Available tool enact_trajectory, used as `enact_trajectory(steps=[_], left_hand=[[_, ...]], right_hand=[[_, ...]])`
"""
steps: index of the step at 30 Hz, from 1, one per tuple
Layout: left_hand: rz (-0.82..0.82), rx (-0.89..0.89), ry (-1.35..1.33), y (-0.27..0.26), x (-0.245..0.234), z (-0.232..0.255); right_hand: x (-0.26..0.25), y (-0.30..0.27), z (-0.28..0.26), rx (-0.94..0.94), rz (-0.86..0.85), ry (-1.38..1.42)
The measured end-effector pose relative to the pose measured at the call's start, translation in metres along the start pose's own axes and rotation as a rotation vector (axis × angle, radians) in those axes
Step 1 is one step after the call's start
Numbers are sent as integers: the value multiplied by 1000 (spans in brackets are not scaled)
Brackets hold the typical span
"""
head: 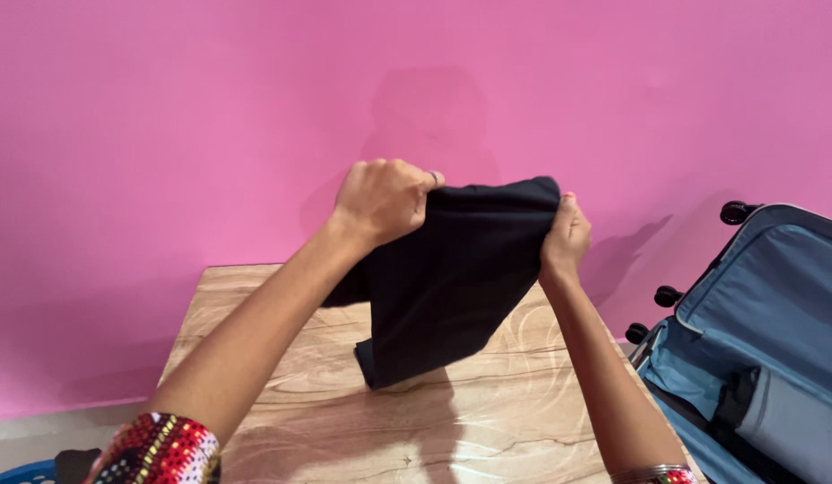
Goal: The person picks up a pair of trousers from a laundry basket, spreads them out on a table, folds the legs over, and rolls them into a compact bundle before placing them inside a suitcase.
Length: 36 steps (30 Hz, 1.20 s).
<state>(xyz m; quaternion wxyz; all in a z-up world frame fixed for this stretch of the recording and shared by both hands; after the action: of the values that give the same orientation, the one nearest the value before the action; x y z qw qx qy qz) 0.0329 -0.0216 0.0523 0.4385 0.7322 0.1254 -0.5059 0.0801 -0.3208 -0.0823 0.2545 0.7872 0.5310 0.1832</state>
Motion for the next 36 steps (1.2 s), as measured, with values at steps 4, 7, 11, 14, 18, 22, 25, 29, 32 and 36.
enact_trajectory(steps=[4, 7, 11, 14, 18, 22, 25, 29, 32, 36], left_hand=[[9, 7, -82, -7, 6, -4], [-72, -18, -34, -7, 14, -2], [-23, 111, 19, -4, 7, 19], [-62, 91, 34, 3, 6, 15], [-223, 160, -98, 3, 15, 13], [-549, -17, -173, -7, 83, 6], [-565, -152, -210, 8, 136, -17], [-261, -117, -31, 60, 172, -35], [-151, -162, 108, 98, 169, -47], [269, -56, 268, 91, 98, -29]], right_hand=[[-1, -9, -34, 61, -22, -526], [24, -28, -121, -360, -191, -730], [88, -47, -148, -523, -914, -820], [88, -31, -105, -9, -1087, -879], [77, -5, -107, -93, -996, -962], [80, 12, -97, -219, -983, -1083], [86, 21, -77, -330, -1026, -1172], [85, 57, -39, -403, -967, -1382], [84, 83, -51, -747, -692, -1412], [74, 89, -79, -934, -466, -1399]])
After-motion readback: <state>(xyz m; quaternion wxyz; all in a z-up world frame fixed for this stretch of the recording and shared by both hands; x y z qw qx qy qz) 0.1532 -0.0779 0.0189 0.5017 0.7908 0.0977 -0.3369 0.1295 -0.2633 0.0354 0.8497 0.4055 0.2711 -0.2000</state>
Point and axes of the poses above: each hand's wrist, its own y-axis towards the middle knuckle, its own x-axis out of the palm, z = x × y, the point moved 9 cm from there along y, towards the middle knuckle, and after that the axes turned 14 degrees about -z, right-handed, at the moved point
